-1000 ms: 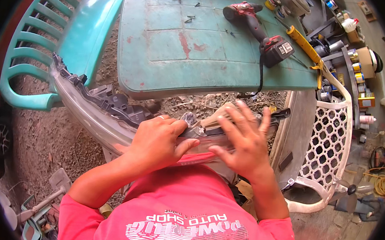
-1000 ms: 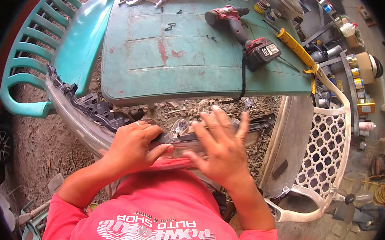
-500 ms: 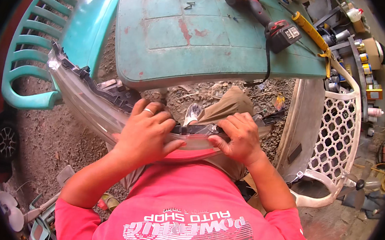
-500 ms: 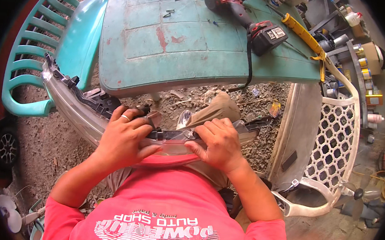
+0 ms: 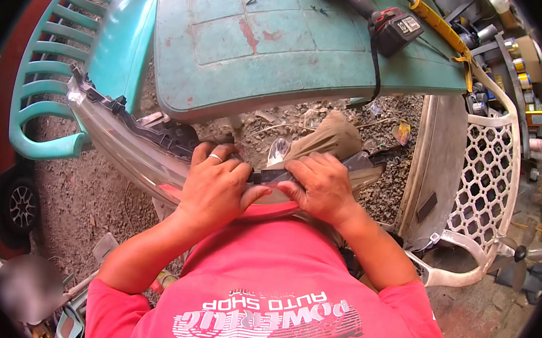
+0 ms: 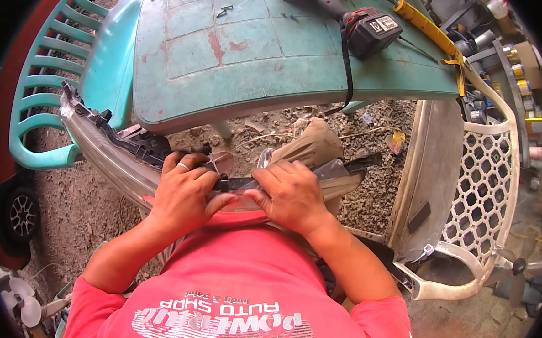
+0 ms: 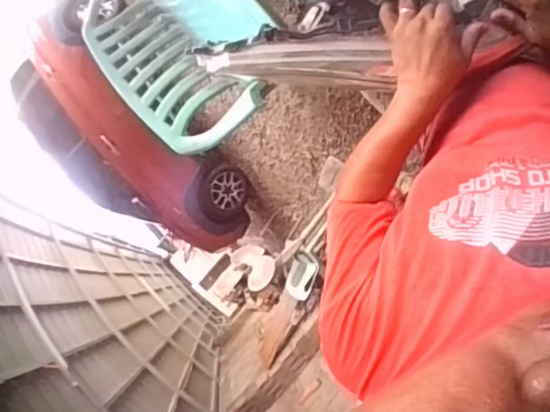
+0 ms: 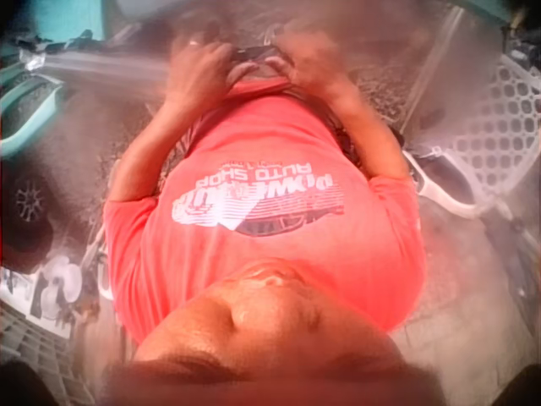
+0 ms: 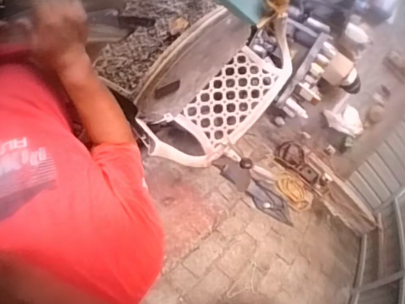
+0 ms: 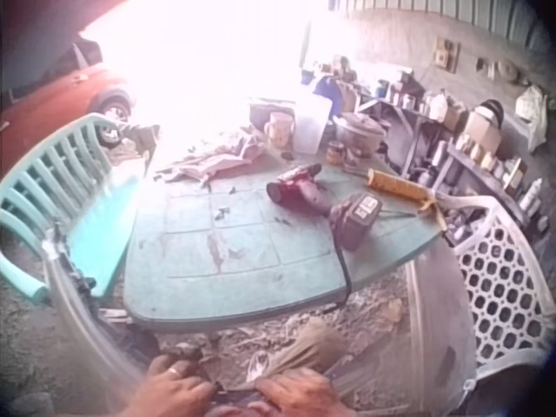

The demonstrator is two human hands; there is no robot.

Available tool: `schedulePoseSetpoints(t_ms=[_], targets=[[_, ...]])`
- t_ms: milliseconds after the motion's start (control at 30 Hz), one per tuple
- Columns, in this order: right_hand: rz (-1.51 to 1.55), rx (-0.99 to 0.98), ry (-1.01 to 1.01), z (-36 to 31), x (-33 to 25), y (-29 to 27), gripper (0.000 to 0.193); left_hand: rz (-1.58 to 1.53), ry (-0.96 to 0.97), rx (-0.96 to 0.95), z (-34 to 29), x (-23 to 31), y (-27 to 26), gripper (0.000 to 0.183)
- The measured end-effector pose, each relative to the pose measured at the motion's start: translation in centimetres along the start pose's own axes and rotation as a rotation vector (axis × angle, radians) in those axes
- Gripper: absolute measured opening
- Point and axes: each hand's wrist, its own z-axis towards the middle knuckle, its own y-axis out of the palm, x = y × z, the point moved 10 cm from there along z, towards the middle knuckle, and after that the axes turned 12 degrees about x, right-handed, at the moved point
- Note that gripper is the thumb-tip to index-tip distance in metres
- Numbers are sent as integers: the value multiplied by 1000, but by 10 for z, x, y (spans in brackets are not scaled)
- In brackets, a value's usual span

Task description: The person picks up a car headlight assembly, fits the clear lens onto the housing by hand, works along the seam with a screwdriver, and fastens screws into the headlight assembly using a power drill.

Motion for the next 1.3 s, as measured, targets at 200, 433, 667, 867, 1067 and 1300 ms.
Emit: schedulePoseSetpoints(t_ms=[200, 433, 667, 867, 1067, 1300], targets=[[-2, 53, -36, -2, -2, -1, 37, -8, -50, -115, -6, -5, 13, 54], [-36, 33, -5, -1, -5, -6, 43, 97, 15, 43, -9, -36, -45, 82], [-44, 88, 3, 9, -9, -1, 51, -20, -22, -3, -16, -71, -62, 82], [35, 56, -44, 18, -2, 0, 49, 358, 54, 129, -14, -139, -144, 89], [123, 25, -150, 24, 8, -9, 49, 382, -26, -128, -25, -128, -144, 67], [149, -62, -145, 23, 35, -25, 37, 341, -28, -71, -34, -97, -125, 73]])
